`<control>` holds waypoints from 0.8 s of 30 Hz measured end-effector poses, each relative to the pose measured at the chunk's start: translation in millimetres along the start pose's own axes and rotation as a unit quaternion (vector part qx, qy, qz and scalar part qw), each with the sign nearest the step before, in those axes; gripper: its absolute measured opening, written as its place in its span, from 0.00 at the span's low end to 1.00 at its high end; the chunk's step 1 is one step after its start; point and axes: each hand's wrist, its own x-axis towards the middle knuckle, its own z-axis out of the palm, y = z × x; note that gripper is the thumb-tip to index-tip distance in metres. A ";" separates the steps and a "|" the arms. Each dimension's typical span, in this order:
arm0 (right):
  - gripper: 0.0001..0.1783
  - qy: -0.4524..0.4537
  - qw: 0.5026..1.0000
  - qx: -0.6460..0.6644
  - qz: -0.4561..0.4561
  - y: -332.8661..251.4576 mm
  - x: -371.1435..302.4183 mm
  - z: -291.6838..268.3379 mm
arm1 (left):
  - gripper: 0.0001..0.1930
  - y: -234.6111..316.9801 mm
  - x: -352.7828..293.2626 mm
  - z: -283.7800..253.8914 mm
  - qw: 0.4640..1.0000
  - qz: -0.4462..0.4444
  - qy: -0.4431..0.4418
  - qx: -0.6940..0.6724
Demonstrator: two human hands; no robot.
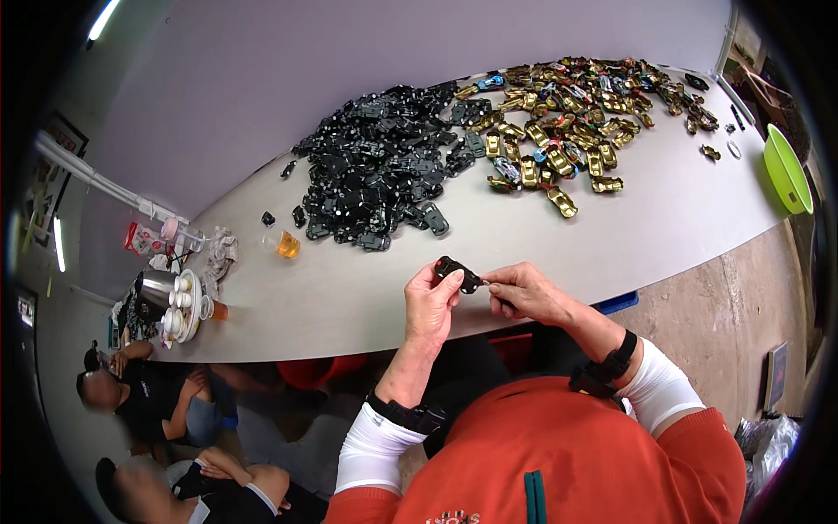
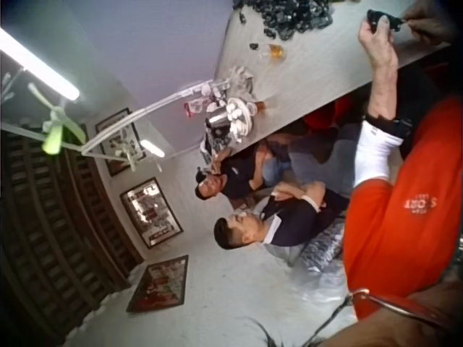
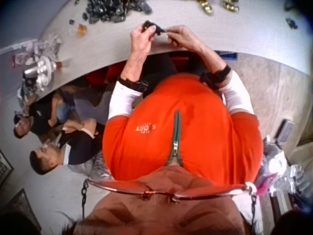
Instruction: The person assembles small toy cars by hand at a table. They pick up black chassis and colored bodies, fit them together, and place the completed units on the table. The process is repeated for multiple cars throughout the clip.
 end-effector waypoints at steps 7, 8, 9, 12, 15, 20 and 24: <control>0.22 -0.001 0.996 -0.057 -0.063 -10.3 -4.9 -10.6 | 0.06 -1.4 -15.8 5.9 0.987 -0.060 -0.108 0.104; 0.21 -0.001 0.996 -0.066 -0.064 -10.4 -4.9 -8.8 | 0.06 -1.8 -15.9 6.5 0.985 -0.059 -0.115 0.113; 0.21 -0.002 0.995 -0.074 -0.065 -9.6 -4.6 -7.4 | 0.06 -1.4 -16.0 6.3 0.983 -0.058 -0.122 0.123; 0.20 0.004 0.996 -0.065 -0.061 -6.5 -7.2 -7.4 | 0.04 -2.5 -15.5 11.2 0.979 -0.058 -0.136 0.139; 0.19 -0.002 0.998 -0.030 -0.049 -4.3 -8.2 -9.9 | 0.04 -3.1 -15.4 13.1 0.976 -0.068 -0.146 0.149; 0.17 0.019 0.995 -0.078 -0.067 -6.7 -11.7 -9.7 | 0.03 -1.8 -19.7 18.0 0.975 -0.070 -0.145 0.155; 0.16 0.039 0.991 -0.110 -0.065 -6.9 -15.7 -8.9 | 0.02 1.4 -23.8 22.9 0.973 -0.115 -0.124 0.158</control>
